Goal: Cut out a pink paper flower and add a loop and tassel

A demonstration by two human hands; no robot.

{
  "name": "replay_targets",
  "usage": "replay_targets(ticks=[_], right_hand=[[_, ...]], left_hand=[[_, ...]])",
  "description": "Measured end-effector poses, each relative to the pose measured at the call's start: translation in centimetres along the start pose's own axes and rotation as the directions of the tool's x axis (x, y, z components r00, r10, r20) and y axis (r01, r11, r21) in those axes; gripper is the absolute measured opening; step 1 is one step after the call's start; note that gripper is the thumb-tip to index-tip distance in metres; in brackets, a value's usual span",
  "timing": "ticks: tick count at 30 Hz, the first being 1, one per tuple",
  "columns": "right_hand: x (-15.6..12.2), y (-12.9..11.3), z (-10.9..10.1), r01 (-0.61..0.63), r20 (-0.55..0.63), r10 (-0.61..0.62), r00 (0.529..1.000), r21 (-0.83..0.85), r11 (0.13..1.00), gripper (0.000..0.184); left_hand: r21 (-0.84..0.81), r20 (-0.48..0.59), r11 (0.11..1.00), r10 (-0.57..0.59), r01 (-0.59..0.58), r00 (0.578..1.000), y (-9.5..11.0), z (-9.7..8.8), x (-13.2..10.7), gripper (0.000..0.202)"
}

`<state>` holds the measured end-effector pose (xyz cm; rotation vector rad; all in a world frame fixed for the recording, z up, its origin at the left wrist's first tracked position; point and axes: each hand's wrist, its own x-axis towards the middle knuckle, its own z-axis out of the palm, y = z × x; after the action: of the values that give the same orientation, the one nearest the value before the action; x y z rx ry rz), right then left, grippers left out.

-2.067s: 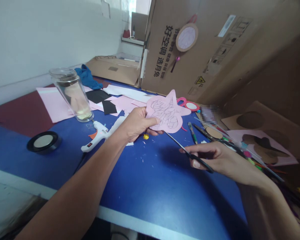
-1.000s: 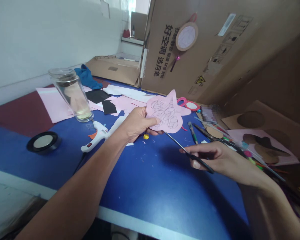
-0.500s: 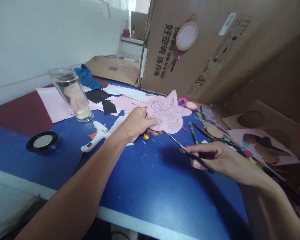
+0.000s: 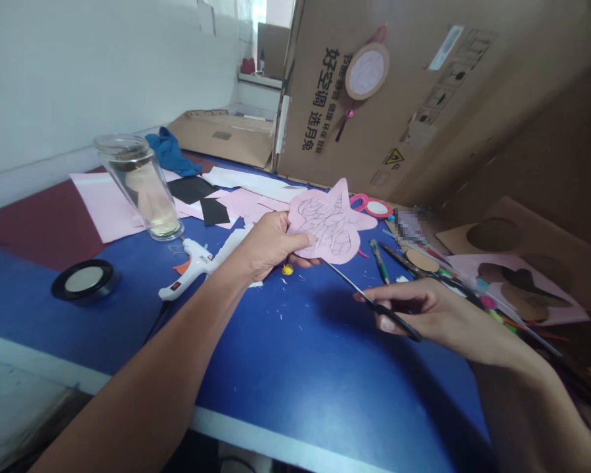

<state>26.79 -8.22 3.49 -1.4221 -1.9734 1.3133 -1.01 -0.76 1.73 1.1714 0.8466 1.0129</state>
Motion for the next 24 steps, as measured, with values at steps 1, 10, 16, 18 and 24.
replay_targets(ticks=[1, 10, 16, 18, 24], right_hand=[[0.01, -0.04, 0.00, -0.002, 0.001, 0.002, 1.000, -0.002, 1.000, 0.044], [0.01, 0.14, -0.09, -0.022, 0.003, 0.022, 1.000, -0.015, 1.000, 0.045], [-0.01, 0.26, -0.10, -0.018, 0.010, 0.018, 1.000, -0.016, 1.000, 0.045], [-0.01, 0.24, -0.08, -0.015, 0.006, 0.015, 1.000, -0.002, 1.000, 0.044], [-0.07, 0.24, -0.03, -0.005, -0.005, 0.005, 1.000, 0.020, 1.000, 0.040]], left_hand=[[0.000, -0.001, 1.000, -0.003, 0.003, 1.000, -0.01, 0.00, 0.00, 0.033], [0.005, 0.011, 1.000, -0.006, 0.006, 1.000, -0.23, -0.11, 0.14, 0.035], [0.011, 0.009, 1.000, -0.009, 0.009, 1.000, -0.17, -0.14, 0.06, 0.032], [0.010, 0.013, 1.000, -0.009, 0.009, 1.000, -0.14, -0.14, 0.05, 0.032], [0.002, 0.008, 1.000, -0.012, 0.012, 1.000, -0.16, -0.10, 0.05, 0.033]])
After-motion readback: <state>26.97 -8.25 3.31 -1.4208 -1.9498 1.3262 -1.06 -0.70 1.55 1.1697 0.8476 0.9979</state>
